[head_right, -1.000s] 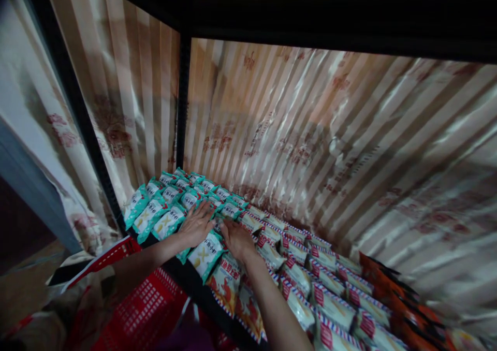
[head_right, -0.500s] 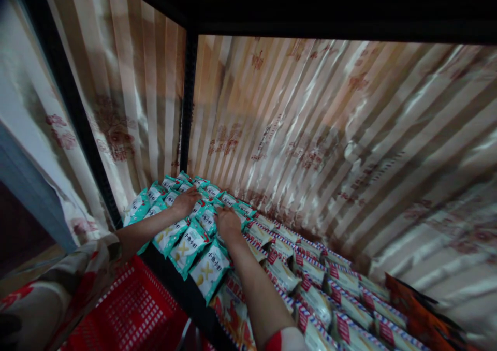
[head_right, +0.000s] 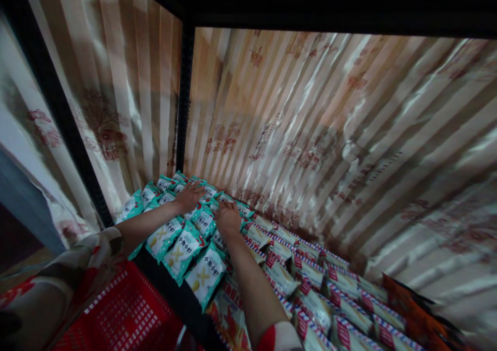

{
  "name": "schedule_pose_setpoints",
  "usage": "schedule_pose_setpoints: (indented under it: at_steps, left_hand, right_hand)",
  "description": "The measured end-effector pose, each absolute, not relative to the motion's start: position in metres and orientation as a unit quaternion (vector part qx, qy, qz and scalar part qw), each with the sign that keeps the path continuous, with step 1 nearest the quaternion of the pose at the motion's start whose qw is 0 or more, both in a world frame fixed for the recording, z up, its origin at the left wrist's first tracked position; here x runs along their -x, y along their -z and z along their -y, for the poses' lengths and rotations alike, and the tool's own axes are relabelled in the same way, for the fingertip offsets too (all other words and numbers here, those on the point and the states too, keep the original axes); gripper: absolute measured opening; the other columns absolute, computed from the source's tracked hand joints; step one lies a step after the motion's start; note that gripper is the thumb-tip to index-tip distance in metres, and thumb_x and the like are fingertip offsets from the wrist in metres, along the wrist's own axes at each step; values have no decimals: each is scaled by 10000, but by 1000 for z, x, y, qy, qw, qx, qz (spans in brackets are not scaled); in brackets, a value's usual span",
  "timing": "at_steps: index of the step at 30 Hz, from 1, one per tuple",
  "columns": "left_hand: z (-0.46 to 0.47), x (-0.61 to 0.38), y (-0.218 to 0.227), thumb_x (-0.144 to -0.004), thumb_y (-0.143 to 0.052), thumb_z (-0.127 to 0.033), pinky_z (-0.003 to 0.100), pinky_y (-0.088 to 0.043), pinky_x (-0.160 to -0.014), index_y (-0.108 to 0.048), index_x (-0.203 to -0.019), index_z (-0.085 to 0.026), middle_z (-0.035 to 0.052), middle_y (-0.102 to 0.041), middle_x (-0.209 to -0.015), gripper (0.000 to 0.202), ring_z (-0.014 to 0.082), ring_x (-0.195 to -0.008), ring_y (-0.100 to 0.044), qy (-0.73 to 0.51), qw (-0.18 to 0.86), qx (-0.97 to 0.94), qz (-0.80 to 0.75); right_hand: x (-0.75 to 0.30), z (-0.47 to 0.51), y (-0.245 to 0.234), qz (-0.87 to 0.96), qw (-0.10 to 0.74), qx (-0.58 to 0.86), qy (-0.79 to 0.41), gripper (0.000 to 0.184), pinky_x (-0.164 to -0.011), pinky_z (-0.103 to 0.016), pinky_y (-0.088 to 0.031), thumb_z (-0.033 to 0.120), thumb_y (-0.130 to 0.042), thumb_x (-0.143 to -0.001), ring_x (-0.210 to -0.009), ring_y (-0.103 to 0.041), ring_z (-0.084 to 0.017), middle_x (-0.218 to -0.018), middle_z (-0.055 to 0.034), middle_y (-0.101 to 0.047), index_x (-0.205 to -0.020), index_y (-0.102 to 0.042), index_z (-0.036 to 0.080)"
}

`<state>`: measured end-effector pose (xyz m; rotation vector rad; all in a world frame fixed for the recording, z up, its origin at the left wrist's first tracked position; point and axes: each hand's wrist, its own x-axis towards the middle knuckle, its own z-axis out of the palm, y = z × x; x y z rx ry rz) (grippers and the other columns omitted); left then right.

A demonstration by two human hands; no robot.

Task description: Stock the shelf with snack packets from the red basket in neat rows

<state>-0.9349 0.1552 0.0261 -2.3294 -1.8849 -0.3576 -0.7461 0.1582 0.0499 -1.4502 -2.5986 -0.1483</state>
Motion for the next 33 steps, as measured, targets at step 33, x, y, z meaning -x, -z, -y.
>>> schedule_pose_setpoints:
  at_steps: [33]
  left_hand:
    - [-133,843,-38,-902,-438,-237,493,-147,-1126,-514,-1266,-188,98,-365,-1459,374,243,-1394,-218,76,-5,851,520]
  right_hand:
    - [673,-155,-37,829,115,547,-4,419,-1069,-339,-308,122,-328,-898,-1289,-415,-198,-1352,-142,-501,-1269,-522,114]
